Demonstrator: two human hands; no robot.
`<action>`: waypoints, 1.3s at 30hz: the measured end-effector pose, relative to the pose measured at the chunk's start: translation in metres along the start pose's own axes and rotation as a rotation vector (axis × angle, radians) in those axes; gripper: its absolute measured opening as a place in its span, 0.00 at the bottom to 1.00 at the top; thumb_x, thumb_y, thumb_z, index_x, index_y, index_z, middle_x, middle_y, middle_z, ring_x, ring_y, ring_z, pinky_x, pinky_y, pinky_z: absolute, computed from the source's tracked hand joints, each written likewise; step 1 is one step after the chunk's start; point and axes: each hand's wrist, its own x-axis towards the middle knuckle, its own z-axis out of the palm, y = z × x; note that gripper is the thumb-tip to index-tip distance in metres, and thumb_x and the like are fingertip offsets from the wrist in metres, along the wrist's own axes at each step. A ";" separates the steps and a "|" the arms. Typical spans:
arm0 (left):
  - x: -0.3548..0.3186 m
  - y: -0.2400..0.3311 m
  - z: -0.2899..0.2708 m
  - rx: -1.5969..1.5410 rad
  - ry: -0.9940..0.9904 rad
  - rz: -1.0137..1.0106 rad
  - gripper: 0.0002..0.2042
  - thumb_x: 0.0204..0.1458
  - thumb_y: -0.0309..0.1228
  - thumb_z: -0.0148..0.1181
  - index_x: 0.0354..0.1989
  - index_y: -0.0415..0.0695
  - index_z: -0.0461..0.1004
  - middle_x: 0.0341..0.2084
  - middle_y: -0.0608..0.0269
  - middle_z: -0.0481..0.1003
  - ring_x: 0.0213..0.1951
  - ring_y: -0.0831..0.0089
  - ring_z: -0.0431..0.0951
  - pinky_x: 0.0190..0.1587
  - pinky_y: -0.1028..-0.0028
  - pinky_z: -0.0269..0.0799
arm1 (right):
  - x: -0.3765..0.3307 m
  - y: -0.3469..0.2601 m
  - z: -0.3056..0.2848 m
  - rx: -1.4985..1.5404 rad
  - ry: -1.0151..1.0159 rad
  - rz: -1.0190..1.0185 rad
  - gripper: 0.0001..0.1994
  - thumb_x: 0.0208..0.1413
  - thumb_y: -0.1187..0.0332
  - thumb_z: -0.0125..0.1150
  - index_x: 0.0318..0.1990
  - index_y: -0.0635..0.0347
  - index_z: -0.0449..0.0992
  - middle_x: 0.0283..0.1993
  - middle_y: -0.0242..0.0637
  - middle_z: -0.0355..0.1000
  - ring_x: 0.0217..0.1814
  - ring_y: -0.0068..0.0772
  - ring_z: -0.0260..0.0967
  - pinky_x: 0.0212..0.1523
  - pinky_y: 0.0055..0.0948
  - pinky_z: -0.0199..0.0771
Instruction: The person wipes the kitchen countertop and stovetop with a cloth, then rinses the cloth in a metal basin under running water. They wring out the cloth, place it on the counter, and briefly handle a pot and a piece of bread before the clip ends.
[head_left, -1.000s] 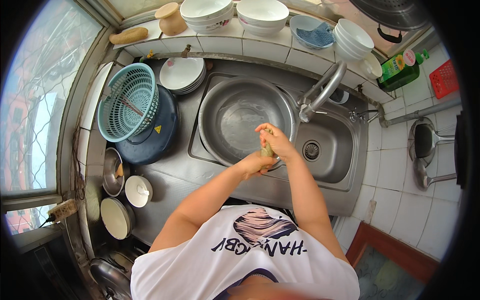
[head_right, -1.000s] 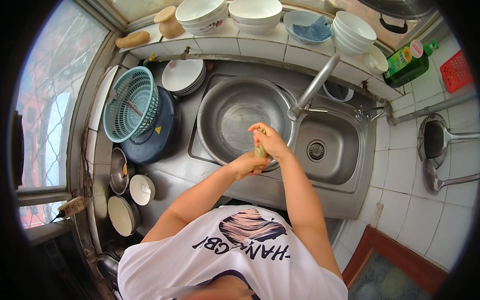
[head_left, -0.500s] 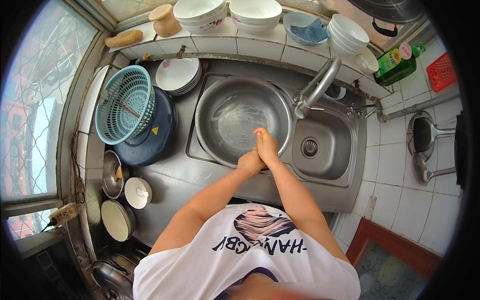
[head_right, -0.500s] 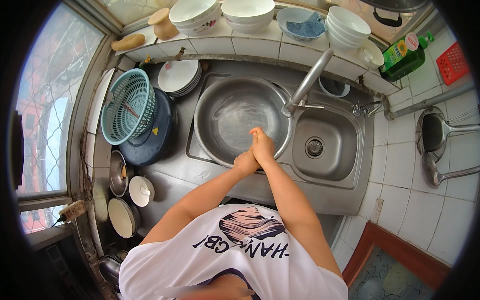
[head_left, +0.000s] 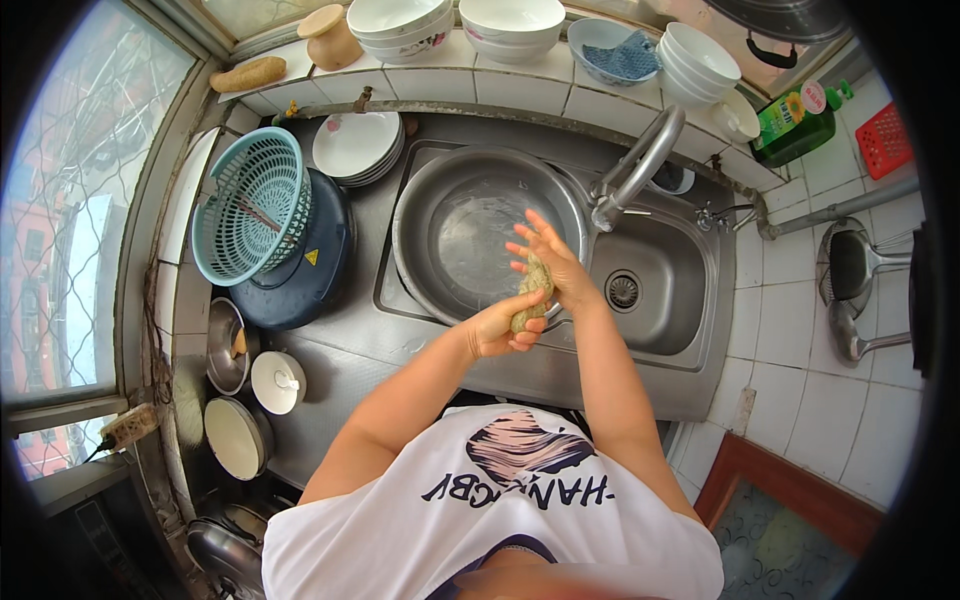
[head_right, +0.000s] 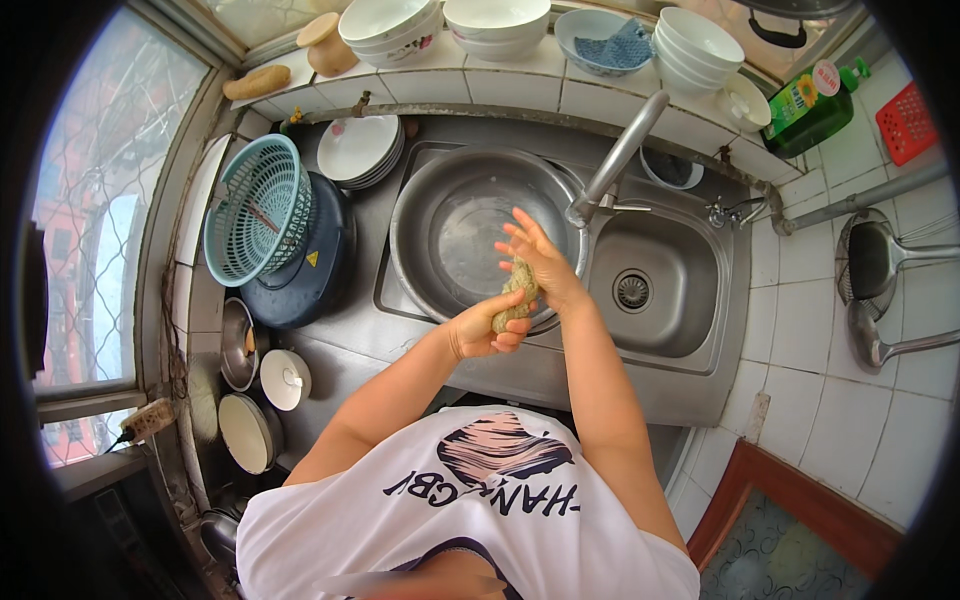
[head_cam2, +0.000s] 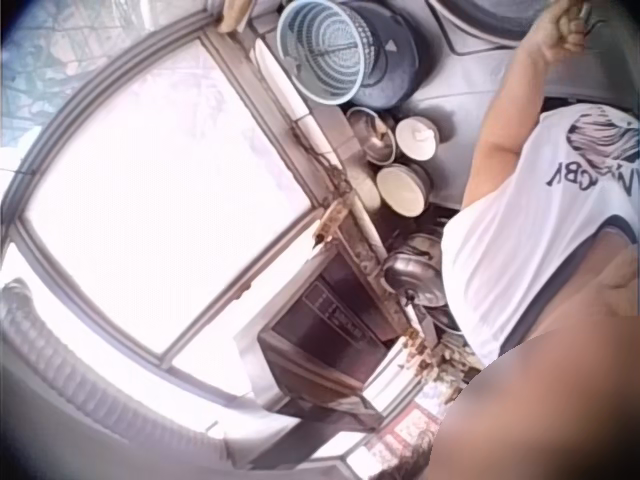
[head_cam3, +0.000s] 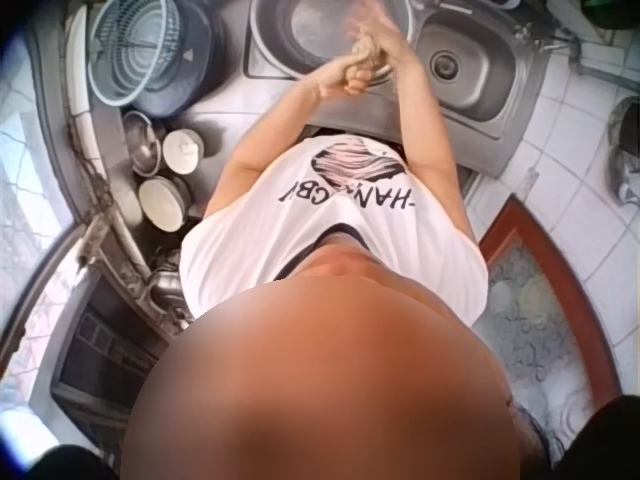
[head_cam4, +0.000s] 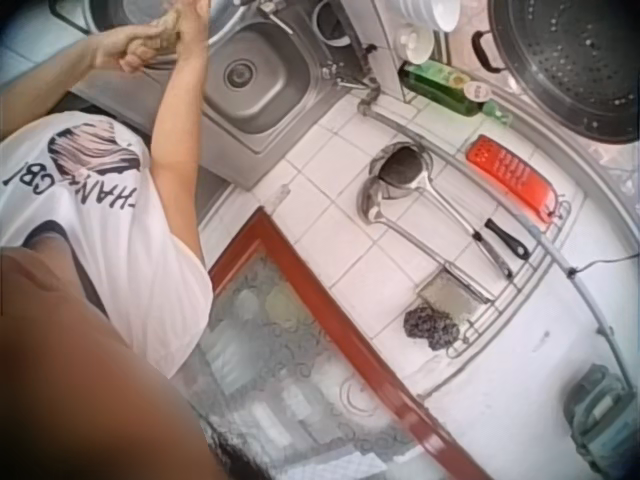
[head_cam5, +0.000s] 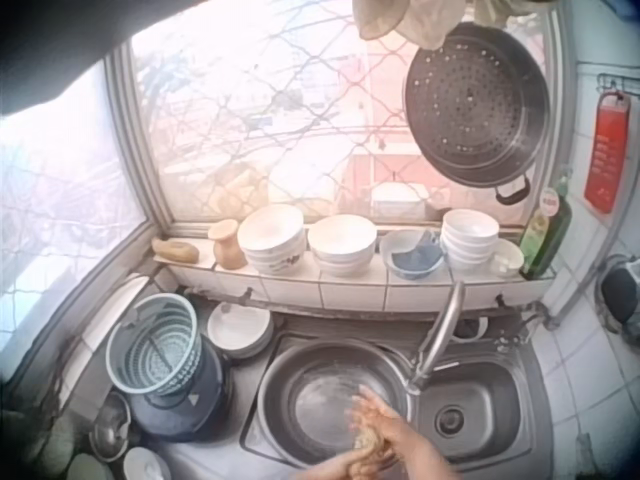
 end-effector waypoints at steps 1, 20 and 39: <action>-0.001 -0.002 0.007 -0.096 -0.045 0.006 0.18 0.56 0.52 0.46 0.40 0.49 0.63 0.15 0.75 0.59 0.13 0.83 0.55 0.16 0.83 0.50 | -0.004 -0.005 -0.002 0.090 -0.044 -0.049 0.31 0.54 0.55 0.56 0.63 0.54 0.55 0.67 0.47 0.47 0.65 0.44 0.53 0.58 0.36 0.61; 0.002 -0.007 0.042 0.117 0.126 0.054 0.10 0.49 0.27 0.54 0.37 0.47 0.60 0.17 0.72 0.60 0.15 0.84 0.56 0.14 0.84 0.46 | -0.021 -0.026 0.004 0.068 -0.267 0.100 0.08 0.58 0.69 0.48 0.43 0.59 0.69 0.21 0.27 0.61 0.22 0.20 0.63 0.26 0.21 0.68; 0.051 -0.013 -0.028 1.421 0.828 0.062 0.25 0.43 0.46 0.56 0.43 0.39 0.67 0.35 0.47 0.76 0.40 0.52 0.75 0.42 0.60 0.69 | 0.018 0.040 -0.003 -0.197 0.342 0.082 0.08 0.61 0.69 0.42 0.41 0.58 0.69 0.18 0.26 0.55 0.15 0.17 0.51 0.18 0.22 0.58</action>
